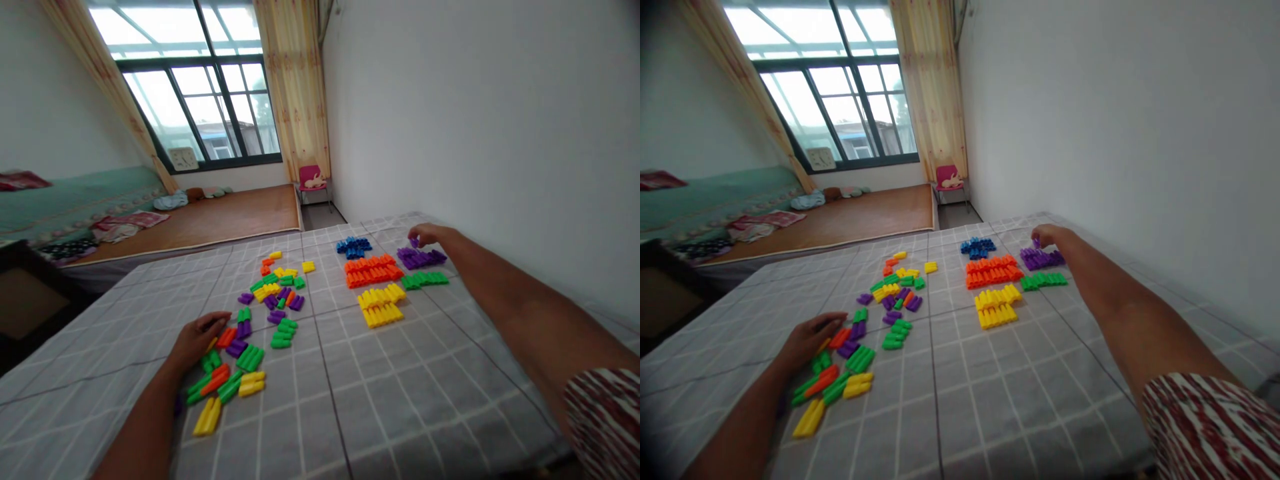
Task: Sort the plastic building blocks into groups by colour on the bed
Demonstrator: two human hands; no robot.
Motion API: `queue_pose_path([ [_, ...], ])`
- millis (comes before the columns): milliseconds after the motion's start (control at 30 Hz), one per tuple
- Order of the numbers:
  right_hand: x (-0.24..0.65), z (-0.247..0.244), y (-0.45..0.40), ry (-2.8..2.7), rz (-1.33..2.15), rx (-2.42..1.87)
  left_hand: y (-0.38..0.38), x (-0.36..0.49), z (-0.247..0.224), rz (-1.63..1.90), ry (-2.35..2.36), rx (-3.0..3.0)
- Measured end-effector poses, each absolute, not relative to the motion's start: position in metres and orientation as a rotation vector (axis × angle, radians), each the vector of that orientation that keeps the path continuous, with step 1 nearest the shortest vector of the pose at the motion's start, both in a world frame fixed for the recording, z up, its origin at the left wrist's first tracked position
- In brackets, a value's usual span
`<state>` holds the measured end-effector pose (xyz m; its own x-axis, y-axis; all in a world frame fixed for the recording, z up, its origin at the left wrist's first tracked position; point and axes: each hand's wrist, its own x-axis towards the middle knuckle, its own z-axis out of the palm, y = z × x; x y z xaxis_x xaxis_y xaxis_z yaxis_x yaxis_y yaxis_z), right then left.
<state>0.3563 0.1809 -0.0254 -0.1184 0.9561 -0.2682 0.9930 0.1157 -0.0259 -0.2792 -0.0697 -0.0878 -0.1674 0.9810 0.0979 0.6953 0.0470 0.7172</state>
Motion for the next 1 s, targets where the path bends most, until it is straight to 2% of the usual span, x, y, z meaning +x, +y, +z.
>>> queue_pose_path([
  [200, 0.362, -0.028, 0.19, 2.062, -0.661, 1.965, -0.071, -0.276, -0.085, 0.927, 1.928, 1.648],
  [367, 0.357, -0.034, 0.19, 2.213, -0.419, 1.979, -0.068, -0.28, -0.09, 0.946, 1.906, 1.653],
  [533, 0.349, -0.043, 0.182, 2.107, -0.431, 1.962, -0.067, -0.282, -0.096, 0.963, 1.884, 1.64],
  [733, 0.295, -0.02, 0.178, 2.489, 0.064, 1.898, -0.068, -0.277, -0.099, 0.975, 1.85, 1.679],
  [833, 0.211, -0.011, 0.14, 2.842, 0.029, 1.577, -0.067, -0.277, -0.101, 0.994, 1.829, 1.69],
  [1000, 0.067, -0.03, 0.051, 3.091, -0.233, 0.656, -0.068, -0.277, -0.106, 1.025, 1.789, 1.736],
])
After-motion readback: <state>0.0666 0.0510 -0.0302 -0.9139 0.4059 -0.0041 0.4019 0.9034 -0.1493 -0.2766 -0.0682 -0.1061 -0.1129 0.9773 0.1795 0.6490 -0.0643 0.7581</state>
